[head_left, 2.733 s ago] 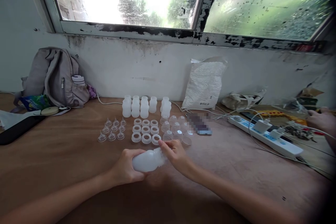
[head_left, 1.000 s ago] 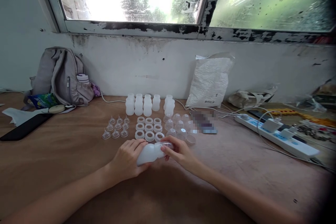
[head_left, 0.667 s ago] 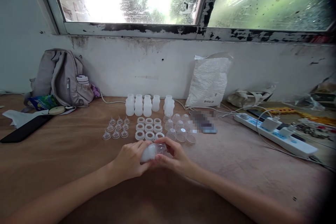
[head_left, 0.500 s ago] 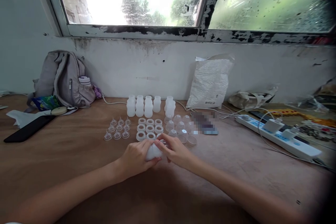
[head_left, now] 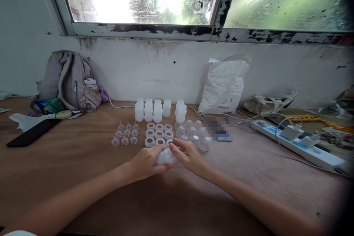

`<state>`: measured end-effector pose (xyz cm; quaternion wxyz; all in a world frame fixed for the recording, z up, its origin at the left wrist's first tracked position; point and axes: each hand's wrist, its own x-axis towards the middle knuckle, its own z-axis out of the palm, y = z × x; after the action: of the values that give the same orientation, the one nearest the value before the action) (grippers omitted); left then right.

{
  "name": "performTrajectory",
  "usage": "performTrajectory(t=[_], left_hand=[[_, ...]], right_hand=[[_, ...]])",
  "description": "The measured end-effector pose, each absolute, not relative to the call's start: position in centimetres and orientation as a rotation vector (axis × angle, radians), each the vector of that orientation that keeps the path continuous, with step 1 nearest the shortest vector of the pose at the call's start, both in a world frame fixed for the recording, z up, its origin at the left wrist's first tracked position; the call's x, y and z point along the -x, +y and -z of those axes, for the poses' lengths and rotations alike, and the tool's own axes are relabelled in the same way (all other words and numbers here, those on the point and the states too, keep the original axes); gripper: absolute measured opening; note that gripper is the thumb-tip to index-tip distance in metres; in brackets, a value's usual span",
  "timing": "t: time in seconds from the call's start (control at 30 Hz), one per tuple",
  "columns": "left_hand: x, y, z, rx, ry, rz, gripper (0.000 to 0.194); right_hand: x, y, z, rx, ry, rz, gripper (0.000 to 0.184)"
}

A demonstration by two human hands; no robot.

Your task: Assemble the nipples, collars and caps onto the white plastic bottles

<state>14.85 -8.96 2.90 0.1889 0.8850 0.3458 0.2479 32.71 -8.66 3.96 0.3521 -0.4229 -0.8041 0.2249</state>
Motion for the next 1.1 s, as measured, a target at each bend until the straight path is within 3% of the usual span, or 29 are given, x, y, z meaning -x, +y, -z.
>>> performTrajectory(t=[0.2,0.37,0.57,0.7,0.8,0.93,1.1], left_hand=[[-15.0,-9.3,-3.4,-2.425,1.001,-0.685,0.042],[-14.9,-8.9,-3.6,-2.244,1.035,-0.666,0.037],[-14.7,-8.5,-3.7,-2.135,1.072,-0.707,0.037],[-15.0,-8.7,-3.5,-2.138,1.087,-0.672,0.039],[-15.0,-8.6,-3.3,-2.134,1.105,-0.67,0.041],[-14.9,-8.5,-3.1,-2.107,1.114,-0.671,0.04],[-14.7,-8.3,-2.8,-2.102,1.081,-0.705,0.039]], right_hand=[[-33.0,-8.5,-3.4,1.078,-2.089,-0.563,0.033],[-33.7,-8.2,-4.5,0.999,-2.204,-0.525,0.02],[-34.2,-8.2,-7.2,0.812,-2.273,-0.808,0.036],[-34.3,-8.2,-7.7,1.08,-2.277,-0.903,0.029],[-34.4,-8.4,-8.0,1.009,-2.351,-0.898,0.026],[-34.2,-8.9,-8.1,1.013,-2.374,-0.904,0.038],[-34.5,-8.3,-7.9,1.021,-2.316,-0.944,0.038]])
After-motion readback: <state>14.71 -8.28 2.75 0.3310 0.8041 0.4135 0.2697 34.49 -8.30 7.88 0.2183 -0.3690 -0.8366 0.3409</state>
